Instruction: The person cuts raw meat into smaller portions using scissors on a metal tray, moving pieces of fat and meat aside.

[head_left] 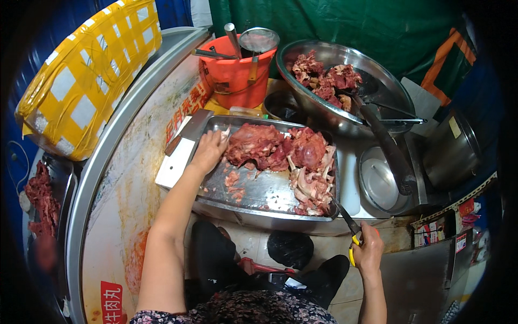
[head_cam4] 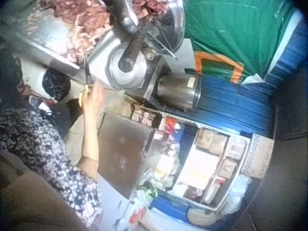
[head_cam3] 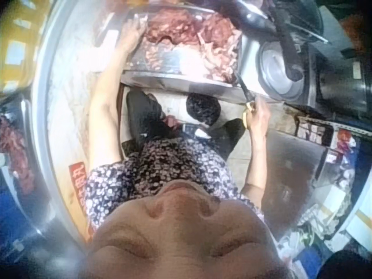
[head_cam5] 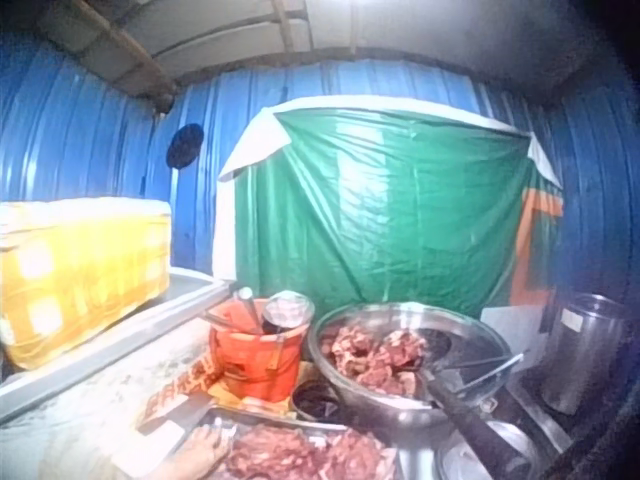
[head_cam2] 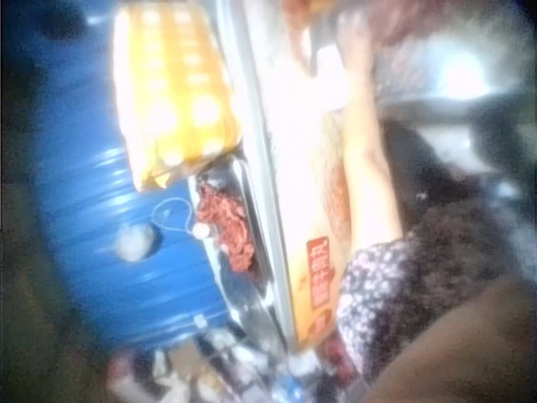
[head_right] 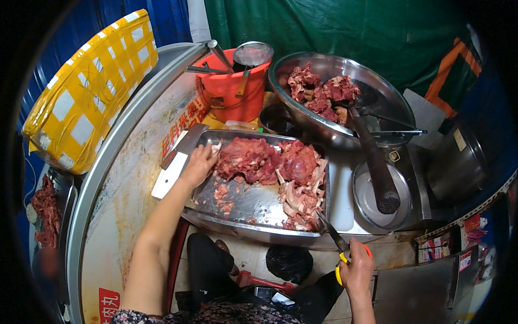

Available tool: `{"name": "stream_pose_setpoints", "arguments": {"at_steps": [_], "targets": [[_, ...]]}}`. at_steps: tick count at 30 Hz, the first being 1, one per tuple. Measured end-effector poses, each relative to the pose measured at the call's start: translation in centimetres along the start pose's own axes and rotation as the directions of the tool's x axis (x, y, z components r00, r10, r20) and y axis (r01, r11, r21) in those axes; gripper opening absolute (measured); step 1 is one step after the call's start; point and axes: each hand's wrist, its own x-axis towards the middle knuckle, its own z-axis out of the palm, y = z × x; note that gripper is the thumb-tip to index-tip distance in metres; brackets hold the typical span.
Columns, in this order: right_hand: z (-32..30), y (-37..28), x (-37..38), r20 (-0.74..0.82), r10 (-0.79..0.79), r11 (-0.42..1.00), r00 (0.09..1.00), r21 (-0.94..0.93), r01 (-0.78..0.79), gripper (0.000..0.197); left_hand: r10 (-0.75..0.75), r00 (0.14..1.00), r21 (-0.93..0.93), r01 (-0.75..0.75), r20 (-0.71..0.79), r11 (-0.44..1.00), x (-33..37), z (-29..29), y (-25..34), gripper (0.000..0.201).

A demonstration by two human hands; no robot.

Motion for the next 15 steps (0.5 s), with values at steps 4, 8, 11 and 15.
{"name": "stream_pose_setpoints", "arguments": {"at_steps": [4, 8, 11, 15], "targets": [[0.1, 0.8, -0.2, 0.0, 0.018, 1.0, 1.0, 0.004, -0.018, 0.066, -0.226, 0.974, -0.252, 0.221, 0.007, 0.942, 2.5, -2.4, 2.6, 0.044], [0.4, 0.1, 0.0, 0.031, 0.007, 1.0, 0.999, 0.025, -0.007, 0.066, -0.072, 0.996, -0.299, 0.085, 0.054, 0.951, 2.7, -5.2, 5.3, 0.035], [0.7, -0.4, 0.1, 0.039, -0.012, 0.999, 0.999, 0.033, 0.011, 0.065, 0.072, 0.98, -0.477, 0.026, 0.186, 0.878, 0.4, -5.7, 6.6, 0.033], [0.9, -0.8, 0.3, 0.069, 0.012, 0.999, 0.998, 0.053, -0.015, 0.066, 0.285, 0.927, -0.511, -0.126, 0.245, 0.85, -2.7, -5.9, 7.6, 0.037]]}}
